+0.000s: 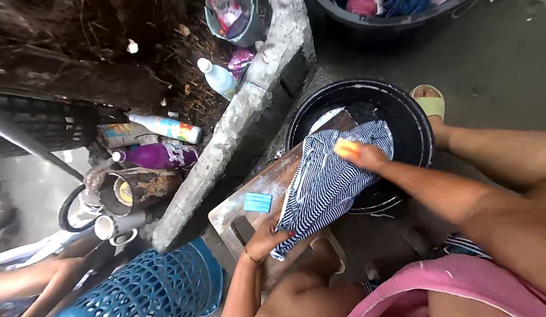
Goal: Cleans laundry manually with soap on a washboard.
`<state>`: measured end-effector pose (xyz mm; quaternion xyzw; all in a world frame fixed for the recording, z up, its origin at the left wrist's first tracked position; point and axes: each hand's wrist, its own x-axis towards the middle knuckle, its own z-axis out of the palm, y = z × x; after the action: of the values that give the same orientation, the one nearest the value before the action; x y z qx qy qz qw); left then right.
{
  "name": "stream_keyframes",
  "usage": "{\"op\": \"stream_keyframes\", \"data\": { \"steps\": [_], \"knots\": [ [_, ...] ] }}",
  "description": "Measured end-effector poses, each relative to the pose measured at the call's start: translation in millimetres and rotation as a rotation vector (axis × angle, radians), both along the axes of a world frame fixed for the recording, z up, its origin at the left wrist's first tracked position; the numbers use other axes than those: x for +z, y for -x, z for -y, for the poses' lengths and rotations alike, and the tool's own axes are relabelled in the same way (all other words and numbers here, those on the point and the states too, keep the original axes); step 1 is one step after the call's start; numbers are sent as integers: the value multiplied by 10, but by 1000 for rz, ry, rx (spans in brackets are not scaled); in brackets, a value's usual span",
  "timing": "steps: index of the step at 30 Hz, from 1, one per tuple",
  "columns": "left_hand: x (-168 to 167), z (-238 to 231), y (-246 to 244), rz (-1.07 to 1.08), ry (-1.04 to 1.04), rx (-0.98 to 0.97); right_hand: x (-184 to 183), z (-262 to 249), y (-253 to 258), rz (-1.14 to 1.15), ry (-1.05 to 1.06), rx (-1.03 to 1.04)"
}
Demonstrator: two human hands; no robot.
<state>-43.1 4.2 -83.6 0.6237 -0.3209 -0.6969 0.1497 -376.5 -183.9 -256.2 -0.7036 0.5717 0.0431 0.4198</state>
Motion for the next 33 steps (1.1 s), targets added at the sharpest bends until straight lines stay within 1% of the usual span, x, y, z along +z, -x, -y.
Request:
{"op": "stream_keyframes", "data": {
  "steps": [1, 2, 3, 4, 5, 7, 8, 9, 10, 11, 13, 14, 15, 16, 17, 18, 19, 20, 21, 22, 23, 24, 25, 28, 29, 30, 31, 32, 33],
  "knots": [
    [-4, 24, 3, 16, -7, -10, -76, 177, 124, -94, 10, -99],
    [-20, 53, 15, 44, -22, -31, 37, 288, 98, -138, -16, -190],
    [-35, 84, 29, 66, -41, -60, 239, 266, -35, -108, -38, -258],
    [-54, 114, 40, 82, -59, -84, 448, 105, -238, 3, -40, -277],
    [-73, 139, 47, 93, -76, -105, 644, -154, -476, 161, -45, -209],
    [-75, 154, 51, 103, -91, -109, 966, -731, -917, 433, -93, 95],
    [-50, 141, 51, 99, -92, -85, 1064, -881, -1048, 487, -111, 254],
    [-16, 117, 47, 95, -94, -54, 1085, -887, -1090, 471, -140, 340],
    [15, 85, 42, 101, -93, -25, 1005, -774, -1043, 413, -161, 347],
    [34, 62, 30, 103, -89, 5, 814, -592, -925, 344, -141, 308],
    [43, 23, 27, 97, -83, 77, 276, -142, -542, 167, -35, 138],
    [39, 17, 34, 92, -81, 99, 72, 74, -319, 66, 8, 38],
    [28, 31, 32, 88, -81, 103, -30, 264, -155, -25, 26, -59],
    [14, 55, 33, 85, -83, 94, -27, 392, -99, -88, 27, -141],
    [4, 75, 46, 84, -93, 83, 86, 408, -158, -103, 15, -214],
    [1, 98, 60, 88, -105, 78, 280, 295, -307, -58, -1, -269],
    [-5, 126, 66, 97, -112, 71, 519, 82, -515, 54, -12, -262],
    [-13, 153, 64, 104, -116, 61, 741, -209, -736, 208, -36, -171],
    [-16, 159, 63, 108, -117, 48, 926, -525, -910, 341, -101, -8],
    [-17, 135, 58, 110, -117, 37, 1061, -807, -1006, 425, -153, 177],
    [-9, 106, 45, 114, -115, 30, 1102, -961, -1017, 446, -179, 327],
    [7, 94, 27, 121, -111, 23, 1042, -953, -944, 423, -189, 372],
    [24, 91, 11, 129, -103, 28, 888, -815, -800, 366, -187, 330],
    [39, 38, 34, 129, -101, 67, 64, -207, -114, 78, -21, 78],
    [36, 49, 31, 134, -105, 54, -64, -7, 82, -37, 11, -4],
    [27, 79, 20, 143, -106, 26, -63, 172, 171, -137, 23, -81],
    [14, 96, 19, 155, -108, -12, 60, 271, 133, -185, 5, -157],
    [-1, 107, 18, 164, -113, -58, 266, 235, -14, -157, -16, -213],
    [-17, 127, 23, 171, -119, -103, 525, 75, -240, -51, -40, -224]
  ]
}}
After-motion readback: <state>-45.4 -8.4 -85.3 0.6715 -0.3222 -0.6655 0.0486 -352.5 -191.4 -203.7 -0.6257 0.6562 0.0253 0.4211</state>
